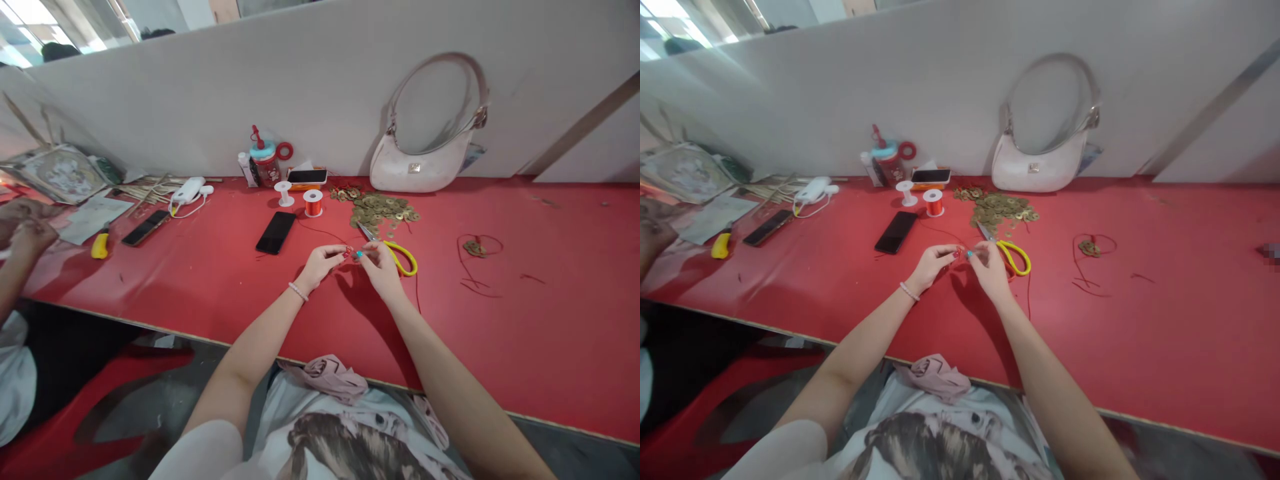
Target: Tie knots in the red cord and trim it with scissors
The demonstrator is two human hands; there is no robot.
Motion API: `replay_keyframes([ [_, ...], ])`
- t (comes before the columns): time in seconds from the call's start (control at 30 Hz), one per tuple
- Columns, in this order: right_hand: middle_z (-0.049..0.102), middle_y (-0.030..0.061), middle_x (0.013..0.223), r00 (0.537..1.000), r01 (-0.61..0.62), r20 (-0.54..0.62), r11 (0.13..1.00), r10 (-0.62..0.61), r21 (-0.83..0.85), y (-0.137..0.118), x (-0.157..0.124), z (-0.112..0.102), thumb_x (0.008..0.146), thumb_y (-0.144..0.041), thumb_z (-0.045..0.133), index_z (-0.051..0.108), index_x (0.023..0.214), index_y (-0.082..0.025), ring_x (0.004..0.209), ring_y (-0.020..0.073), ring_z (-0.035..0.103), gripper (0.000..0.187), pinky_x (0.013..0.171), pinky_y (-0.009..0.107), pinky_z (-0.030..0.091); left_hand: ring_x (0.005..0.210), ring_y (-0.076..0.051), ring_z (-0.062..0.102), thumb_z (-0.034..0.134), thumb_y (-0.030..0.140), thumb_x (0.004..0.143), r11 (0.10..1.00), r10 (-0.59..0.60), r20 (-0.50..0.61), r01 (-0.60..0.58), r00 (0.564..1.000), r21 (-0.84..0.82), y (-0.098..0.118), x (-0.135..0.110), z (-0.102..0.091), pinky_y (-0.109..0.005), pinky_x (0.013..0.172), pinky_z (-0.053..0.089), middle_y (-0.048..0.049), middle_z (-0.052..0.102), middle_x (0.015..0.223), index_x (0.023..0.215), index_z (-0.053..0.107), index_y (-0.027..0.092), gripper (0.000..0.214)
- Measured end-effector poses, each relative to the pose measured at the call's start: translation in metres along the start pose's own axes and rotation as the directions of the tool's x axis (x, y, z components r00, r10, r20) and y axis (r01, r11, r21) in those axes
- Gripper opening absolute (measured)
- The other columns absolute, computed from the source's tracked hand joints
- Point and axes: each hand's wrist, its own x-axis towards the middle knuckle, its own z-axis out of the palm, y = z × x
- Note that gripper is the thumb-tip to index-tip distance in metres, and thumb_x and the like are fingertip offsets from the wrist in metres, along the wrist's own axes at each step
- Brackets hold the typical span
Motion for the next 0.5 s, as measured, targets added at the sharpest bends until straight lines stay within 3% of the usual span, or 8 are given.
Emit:
replay_keyframes([
  [0.2, 0.055, 0.0017, 0.068, 0.991, 0.065, 0.134, 0.953, -0.027, -0.296, -0.0077, -0.0054, 0.0002, 0.071, -0.031, 0.053, 0.053, 0.071, -0.018, 0.063, 0.0145, 0.051, 0.013, 0.063, 0.029, 0.041, 0.06, -0.009, 0.054, 0.064, 0.027, 0.066, 1.0, -0.012, -0.044, 0.013, 0.999, 0.016, 0.0019, 0.0004, -0.0007, -0.021, 0.059, 0.04, -0.0068, 0.067, 0.086, 0.092, 0.067, 0.013, 0.03],
  [0.5, 0.05, -0.0005, 0.062, 0.992, 0.076, 0.125, 0.937, -0.035, -0.341, -0.0068, -0.0057, -0.0011, 0.071, -0.027, 0.048, 0.05, 0.068, -0.017, 0.057, 0.0122, 0.045, 0.01, 0.057, 0.025, 0.037, 0.084, -0.016, 0.059, 0.063, 0.025, 0.067, 0.999, 0.026, -0.021, -0.025, 0.999, 0.047, 0.0025, -0.0003, 0.0002, -0.027, 0.078, 0.043, -0.0102, 0.067, 0.097, 0.091, 0.068, 0.013, 0.028],
])
